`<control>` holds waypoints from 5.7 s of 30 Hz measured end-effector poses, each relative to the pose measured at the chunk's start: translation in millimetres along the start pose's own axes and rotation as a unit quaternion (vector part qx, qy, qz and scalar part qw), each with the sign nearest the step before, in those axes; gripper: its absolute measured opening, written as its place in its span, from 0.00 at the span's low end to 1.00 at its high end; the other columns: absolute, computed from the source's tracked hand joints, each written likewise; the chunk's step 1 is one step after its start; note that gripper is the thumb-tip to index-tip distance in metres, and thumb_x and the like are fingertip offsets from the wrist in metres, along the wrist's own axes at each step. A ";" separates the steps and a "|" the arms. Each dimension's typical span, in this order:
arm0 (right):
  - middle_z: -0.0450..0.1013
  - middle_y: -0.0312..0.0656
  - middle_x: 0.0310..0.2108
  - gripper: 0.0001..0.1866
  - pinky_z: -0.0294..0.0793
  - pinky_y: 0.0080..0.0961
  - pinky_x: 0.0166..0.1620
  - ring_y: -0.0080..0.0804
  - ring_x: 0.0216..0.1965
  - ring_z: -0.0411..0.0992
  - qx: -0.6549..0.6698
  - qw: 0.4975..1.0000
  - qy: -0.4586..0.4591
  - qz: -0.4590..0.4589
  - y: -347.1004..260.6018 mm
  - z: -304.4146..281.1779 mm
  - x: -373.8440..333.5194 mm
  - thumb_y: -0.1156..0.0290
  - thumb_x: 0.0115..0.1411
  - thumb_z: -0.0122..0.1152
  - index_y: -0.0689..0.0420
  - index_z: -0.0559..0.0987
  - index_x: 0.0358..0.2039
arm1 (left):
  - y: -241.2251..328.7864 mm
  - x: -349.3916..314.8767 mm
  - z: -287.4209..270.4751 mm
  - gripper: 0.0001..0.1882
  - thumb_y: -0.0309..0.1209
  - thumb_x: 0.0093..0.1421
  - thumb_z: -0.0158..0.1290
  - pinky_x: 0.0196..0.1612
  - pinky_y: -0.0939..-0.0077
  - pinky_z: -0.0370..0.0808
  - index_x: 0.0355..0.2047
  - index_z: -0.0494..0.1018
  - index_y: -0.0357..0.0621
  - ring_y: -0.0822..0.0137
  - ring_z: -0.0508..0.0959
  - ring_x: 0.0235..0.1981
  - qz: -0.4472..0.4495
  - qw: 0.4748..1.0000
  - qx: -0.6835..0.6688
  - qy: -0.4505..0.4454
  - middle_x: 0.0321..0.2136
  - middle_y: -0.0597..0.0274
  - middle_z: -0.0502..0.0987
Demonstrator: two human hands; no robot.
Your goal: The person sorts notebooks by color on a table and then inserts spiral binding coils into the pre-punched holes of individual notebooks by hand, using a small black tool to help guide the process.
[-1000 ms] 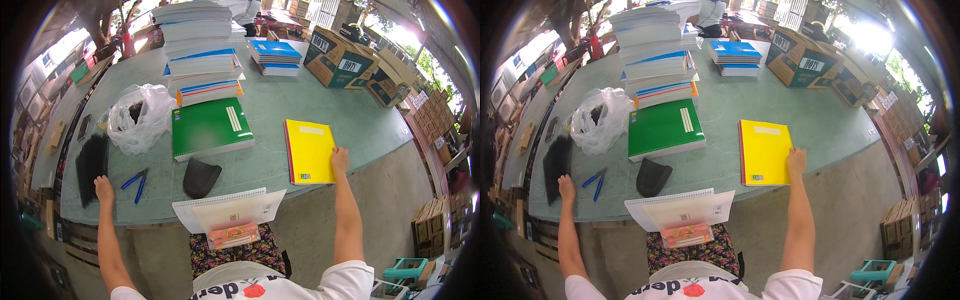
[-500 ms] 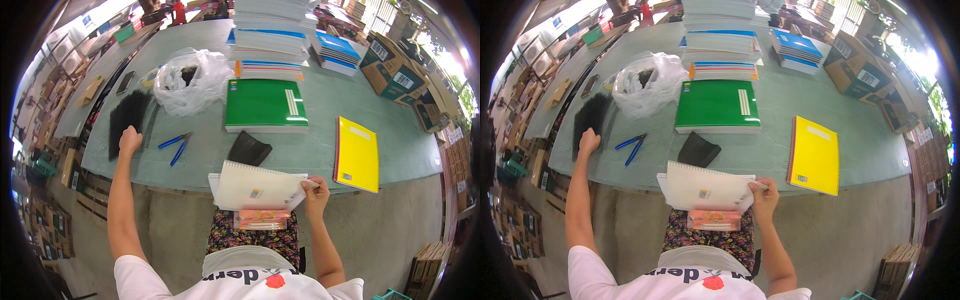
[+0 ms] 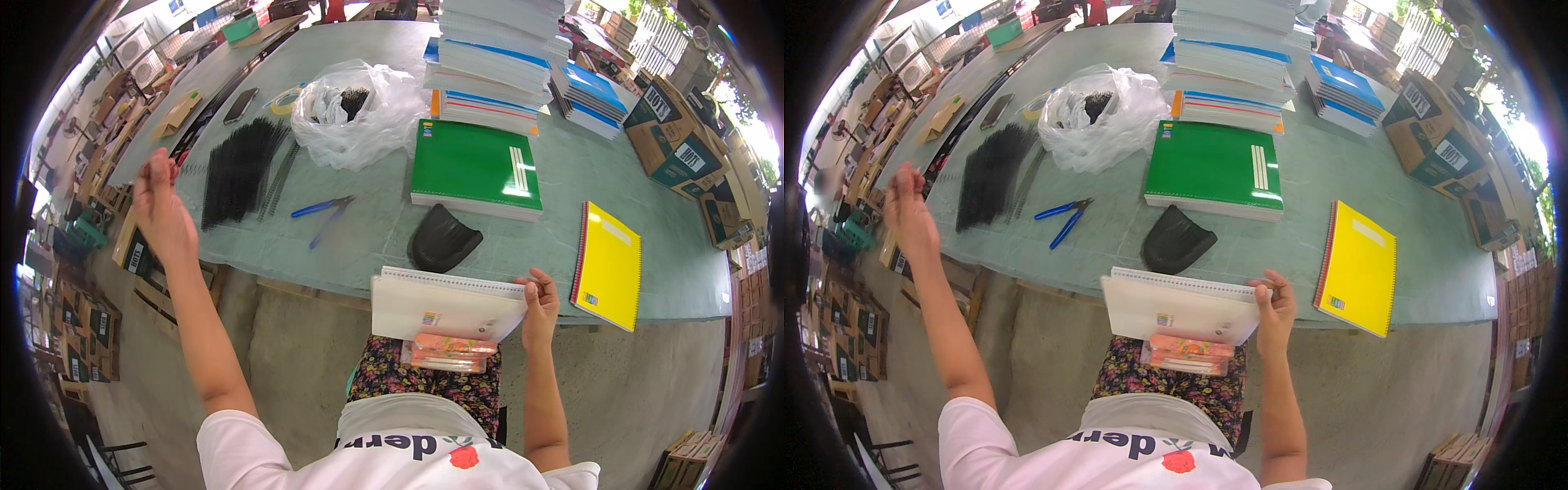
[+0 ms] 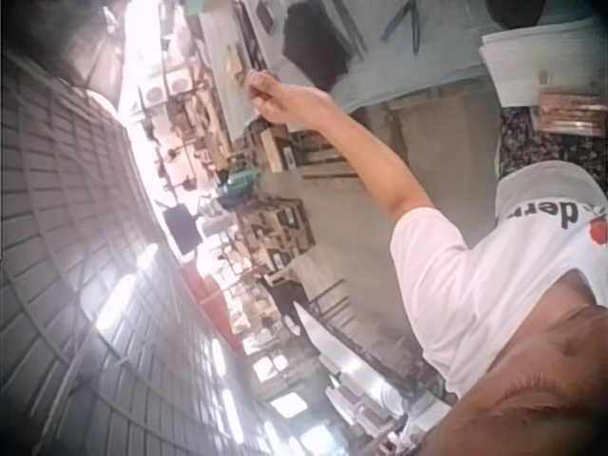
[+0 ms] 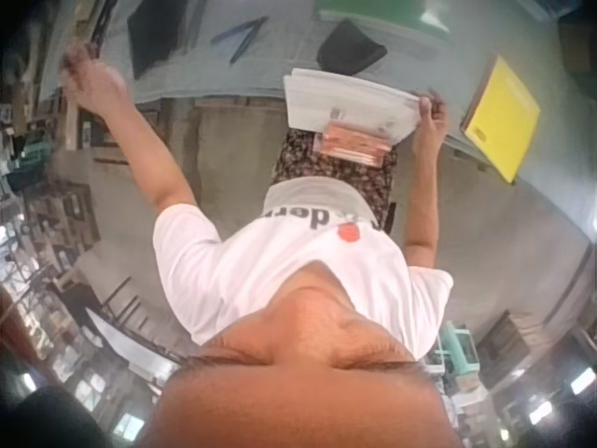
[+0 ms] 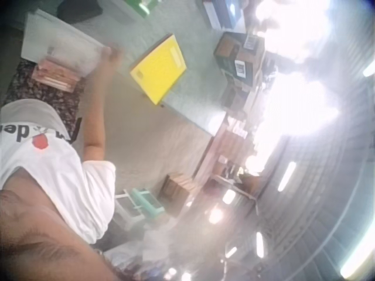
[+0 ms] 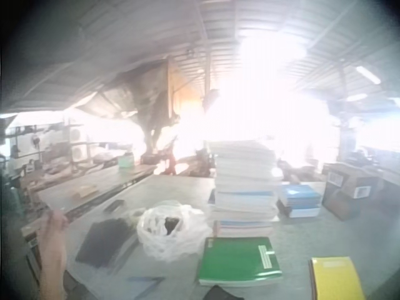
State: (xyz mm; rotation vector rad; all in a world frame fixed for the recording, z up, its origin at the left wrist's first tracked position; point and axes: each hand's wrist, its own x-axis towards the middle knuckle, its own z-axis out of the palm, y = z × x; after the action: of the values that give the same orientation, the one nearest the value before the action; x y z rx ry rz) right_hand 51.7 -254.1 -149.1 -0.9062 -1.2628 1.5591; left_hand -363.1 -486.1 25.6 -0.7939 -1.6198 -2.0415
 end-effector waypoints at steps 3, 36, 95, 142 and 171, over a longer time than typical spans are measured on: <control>0.72 0.39 0.34 0.14 0.66 0.18 0.39 0.21 0.34 0.68 -0.064 0.998 0.015 0.010 8.5 2.3 1.8 0.68 0.56 0.61 0.61 0.72 0.40 | 52.1 -59.9 17.1 0.09 0.33 0.62 0.48 0.28 0.80 0.67 0.37 0.72 0.43 0.76 0.67 0.22 -0.069 0.988 0.049 -0.126 0.26 0.66 0.71; 0.74 0.46 0.29 0.10 0.67 0.38 0.37 0.45 0.33 0.72 -0.484 0.751 -0.383 -0.233 -9.7 150.9 -27.9 0.71 0.54 0.54 0.56 0.75 0.38 | -13.4 -262.3 5.6 0.46 0.29 0.57 0.49 0.31 0.48 0.68 0.63 0.27 0.47 0.35 0.73 0.26 -0.232 0.732 0.166 -0.619 0.20 0.34 0.72; 0.70 0.41 0.25 0.05 0.69 0.35 0.29 0.41 0.28 0.71 -0.369 0.803 -0.379 -0.274 -8.9 152.3 -37.6 0.72 0.50 0.58 0.55 0.75 0.30 | 9.9 -207.5 24.0 0.16 0.41 0.58 0.50 0.25 0.75 0.68 0.30 0.74 0.38 0.65 0.72 0.20 -0.234 0.841 0.148 -0.464 0.18 0.57 0.73; 0.74 0.39 0.22 0.11 0.65 0.32 0.31 0.36 0.27 0.72 -0.542 0.764 -0.239 -0.255 -9.1 69.0 -12.3 0.60 0.48 0.63 0.54 0.78 0.25 | 12.0 -201.6 28.9 0.21 0.22 0.50 0.50 0.35 0.68 0.74 0.45 0.73 0.52 0.58 0.77 0.32 -0.053 0.843 0.222 -0.487 0.33 0.55 0.77; 0.72 0.35 0.17 0.07 0.62 0.31 0.27 0.33 0.21 0.70 -0.499 0.789 -0.223 -0.281 2.6 76.0 -22.5 0.64 0.45 0.63 0.51 0.75 0.20 | 34.5 -202.3 49.1 0.15 0.22 0.55 0.52 0.37 0.76 0.70 0.45 0.73 0.39 0.65 0.73 0.33 0.084 0.918 0.220 -0.319 0.32 0.56 0.74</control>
State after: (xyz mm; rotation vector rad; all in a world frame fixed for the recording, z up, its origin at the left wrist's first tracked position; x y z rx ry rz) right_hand -12.0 -299.4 -136.0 -0.6324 -2.5274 0.5411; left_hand -180.4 -452.2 -74.4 -1.4513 -2.1438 -1.2682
